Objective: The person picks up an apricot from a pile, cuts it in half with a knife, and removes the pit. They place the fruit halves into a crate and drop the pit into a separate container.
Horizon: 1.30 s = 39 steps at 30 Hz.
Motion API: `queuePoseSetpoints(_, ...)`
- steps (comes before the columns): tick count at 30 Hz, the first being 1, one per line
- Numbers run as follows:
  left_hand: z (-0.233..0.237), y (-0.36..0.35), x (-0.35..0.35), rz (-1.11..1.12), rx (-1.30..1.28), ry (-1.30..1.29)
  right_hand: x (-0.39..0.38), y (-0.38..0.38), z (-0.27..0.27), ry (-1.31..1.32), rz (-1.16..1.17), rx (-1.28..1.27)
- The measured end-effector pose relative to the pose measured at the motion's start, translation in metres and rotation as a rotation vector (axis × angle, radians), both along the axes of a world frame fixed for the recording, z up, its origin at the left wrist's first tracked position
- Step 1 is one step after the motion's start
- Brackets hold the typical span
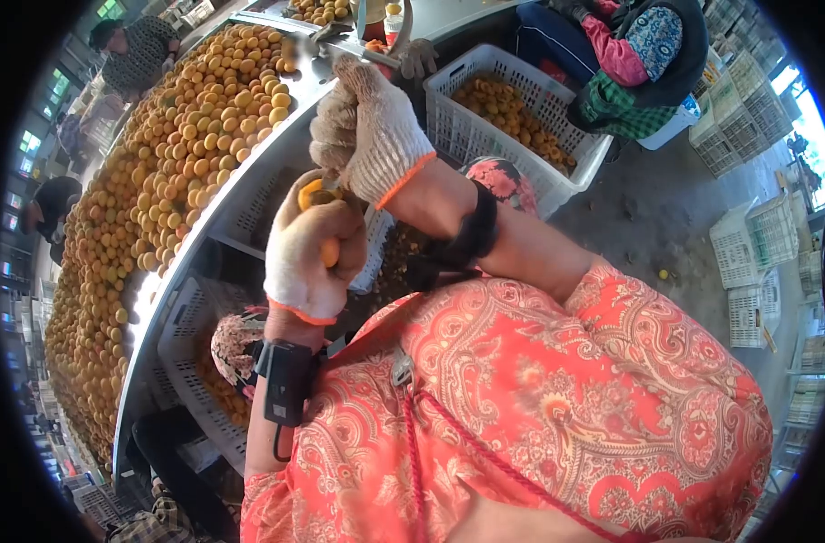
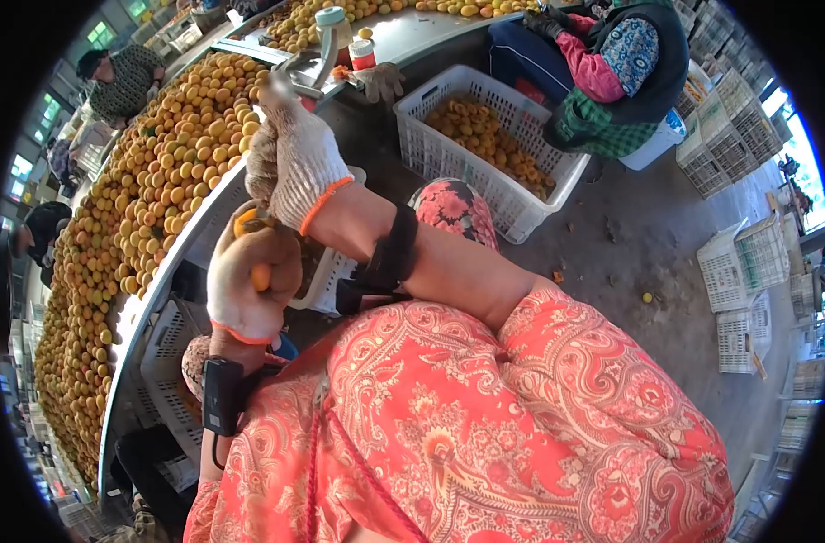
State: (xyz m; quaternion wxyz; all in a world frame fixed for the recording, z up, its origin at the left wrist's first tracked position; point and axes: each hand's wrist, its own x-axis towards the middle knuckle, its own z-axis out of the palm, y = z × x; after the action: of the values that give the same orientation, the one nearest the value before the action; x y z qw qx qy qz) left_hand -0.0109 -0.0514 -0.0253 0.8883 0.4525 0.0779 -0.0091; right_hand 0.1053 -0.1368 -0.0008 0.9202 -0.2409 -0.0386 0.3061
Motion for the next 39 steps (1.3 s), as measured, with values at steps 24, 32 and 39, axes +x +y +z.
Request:
queuePoseSetpoints(24,-0.019,0.029,0.033,0.021,0.404,0.196,0.031,0.016,-0.031,0.164,-0.098,-0.011)
queuePoseSetpoints(32,-0.013,0.039,0.015,0.311,-0.013,0.336,-0.016,0.001,-0.052,-1.385,-0.337,-0.864)
queuePoseSetpoints(39,-0.006,0.033,0.005,0.318,0.138,0.348,-0.033,-0.01,-0.039,-1.482,-0.381,-0.931)
